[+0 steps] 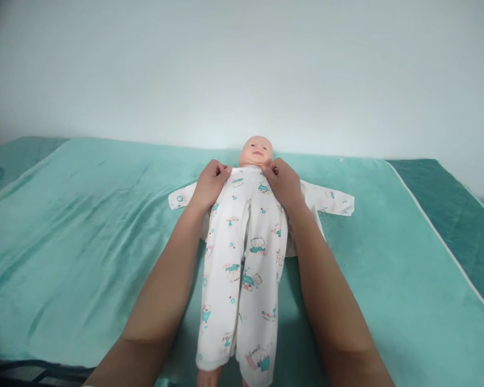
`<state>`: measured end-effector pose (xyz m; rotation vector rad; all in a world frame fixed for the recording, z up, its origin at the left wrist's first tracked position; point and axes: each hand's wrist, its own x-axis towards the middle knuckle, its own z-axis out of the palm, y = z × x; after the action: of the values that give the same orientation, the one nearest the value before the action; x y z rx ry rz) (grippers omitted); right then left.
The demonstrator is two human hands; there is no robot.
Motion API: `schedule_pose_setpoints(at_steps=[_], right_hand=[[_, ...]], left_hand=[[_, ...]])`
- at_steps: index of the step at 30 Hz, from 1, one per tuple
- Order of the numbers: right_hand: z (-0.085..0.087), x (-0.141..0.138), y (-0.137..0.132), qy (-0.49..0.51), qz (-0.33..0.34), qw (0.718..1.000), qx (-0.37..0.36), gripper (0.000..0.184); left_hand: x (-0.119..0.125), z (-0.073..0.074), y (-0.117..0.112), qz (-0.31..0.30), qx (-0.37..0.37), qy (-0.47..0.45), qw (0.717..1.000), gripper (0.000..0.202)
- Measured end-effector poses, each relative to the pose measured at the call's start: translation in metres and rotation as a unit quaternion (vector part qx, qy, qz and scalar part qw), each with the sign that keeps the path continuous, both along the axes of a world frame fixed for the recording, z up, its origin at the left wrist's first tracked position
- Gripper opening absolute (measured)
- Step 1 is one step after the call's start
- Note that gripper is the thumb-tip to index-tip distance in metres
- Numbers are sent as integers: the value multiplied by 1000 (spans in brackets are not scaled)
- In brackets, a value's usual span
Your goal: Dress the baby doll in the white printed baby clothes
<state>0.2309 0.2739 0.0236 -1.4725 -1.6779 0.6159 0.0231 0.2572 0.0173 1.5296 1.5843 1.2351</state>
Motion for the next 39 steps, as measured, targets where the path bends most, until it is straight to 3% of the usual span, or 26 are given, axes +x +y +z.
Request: schedule_pose_setpoints(at_steps=[2, 8, 10, 15, 20, 24, 30, 34, 39], right_hand=[[-3, -1, 0, 40, 6, 999, 2, 24], [-13, 6, -3, 93, 28, 994, 42, 20], [-18, 10, -7, 101, 28, 992, 65, 20], [-33, 20, -27, 105, 25, 988, 113, 25], [-43, 38, -63, 7, -51, 986, 158, 25], [-49, 46, -103, -128, -23, 983, 131, 20], [-58, 52, -153, -241, 128, 955, 116, 24], [-62, 57, -171, -268, 183, 937, 126, 26], [-56, 47, -174, -311, 148, 928, 145, 27]], left_hand=[[2, -1, 1, 21, 10, 10, 1000, 24], [2, -14, 3, -14, 53, 2, 999, 6], [-1, -20, -2, -10, 90, 34, 995, 10], [-11, -35, -30, 57, 154, 154, 974, 16], [-16, -46, -69, 127, 120, 232, 957, 30], [-16, -49, -107, 43, 86, 319, 943, 31], [-15, -51, -156, -112, 107, 380, 912, 47], [-14, -50, -163, -179, 118, 352, 911, 52], [-5, -42, -154, -172, 98, 293, 936, 54]])
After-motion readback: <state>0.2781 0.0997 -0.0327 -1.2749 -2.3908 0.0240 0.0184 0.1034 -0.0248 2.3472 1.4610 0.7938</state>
